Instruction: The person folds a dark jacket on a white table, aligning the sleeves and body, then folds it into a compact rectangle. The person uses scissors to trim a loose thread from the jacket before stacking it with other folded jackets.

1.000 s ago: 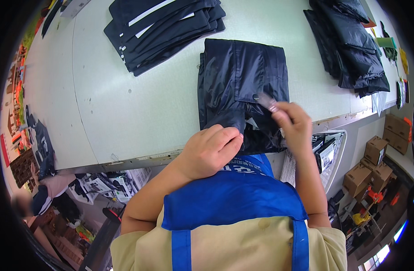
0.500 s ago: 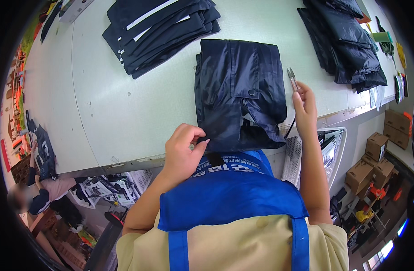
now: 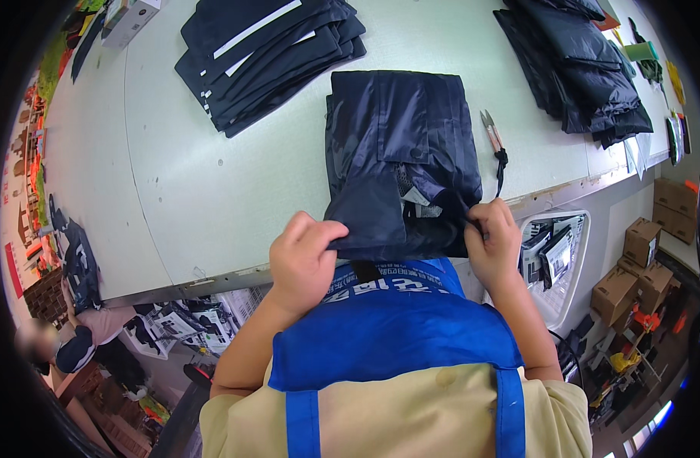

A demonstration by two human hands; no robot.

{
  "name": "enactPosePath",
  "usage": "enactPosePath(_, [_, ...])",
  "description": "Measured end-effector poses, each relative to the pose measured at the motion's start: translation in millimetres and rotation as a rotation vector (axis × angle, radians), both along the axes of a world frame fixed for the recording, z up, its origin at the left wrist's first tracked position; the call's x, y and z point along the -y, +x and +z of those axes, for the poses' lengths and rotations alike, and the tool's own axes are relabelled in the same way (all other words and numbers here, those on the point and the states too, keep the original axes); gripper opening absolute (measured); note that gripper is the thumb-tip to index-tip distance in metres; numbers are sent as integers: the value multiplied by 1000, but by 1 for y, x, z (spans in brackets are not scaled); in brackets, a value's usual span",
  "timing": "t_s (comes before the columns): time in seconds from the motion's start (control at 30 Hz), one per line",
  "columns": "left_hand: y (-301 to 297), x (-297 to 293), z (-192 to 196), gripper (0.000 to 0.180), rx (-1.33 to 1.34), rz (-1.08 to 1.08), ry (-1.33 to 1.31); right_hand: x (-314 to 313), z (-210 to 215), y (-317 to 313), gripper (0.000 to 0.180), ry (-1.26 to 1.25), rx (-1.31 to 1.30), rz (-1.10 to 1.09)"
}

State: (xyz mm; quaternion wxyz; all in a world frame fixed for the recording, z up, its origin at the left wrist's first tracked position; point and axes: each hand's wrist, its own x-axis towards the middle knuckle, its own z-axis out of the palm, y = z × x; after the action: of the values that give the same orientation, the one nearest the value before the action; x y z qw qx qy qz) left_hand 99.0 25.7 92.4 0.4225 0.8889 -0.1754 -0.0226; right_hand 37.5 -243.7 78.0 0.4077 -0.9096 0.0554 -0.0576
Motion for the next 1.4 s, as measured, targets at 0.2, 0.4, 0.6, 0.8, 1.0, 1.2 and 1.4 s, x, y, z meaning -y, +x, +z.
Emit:
enactPosePath(0.2, [-6, 2, -3, 34, 149, -127, 95, 12, -43, -10, 16, 548, -85, -265])
enactPosePath(0.4, [-1, 5, 0, 52, 145, -278, 198, 14, -34, -9, 18, 202, -88, 30])
enactPosePath(0.6, [-15, 6, -16, 61, -147, -510, 365, 22, -37, 42, 22, 468, -146, -222])
enactPosePath(0.8, [-8, 3, -20, 50, -298, -486, 430, 22, -51, 71, 40, -68, 96, -345])
enactPosePath(1.0, [3, 4, -31, 35, -319, -302, 113, 26, -53, 110, 54, 155, -360, -205])
enactPosePath(1.2, [12, 12, -74, 24, -611, -28, -60, -22, -78, 74, 48, -265, -264, -61])
enactPosePath(1.4, [18, 24, -87, 23, -84, 336, 83, -24, -92, 58, 61, -196, -301, -151])
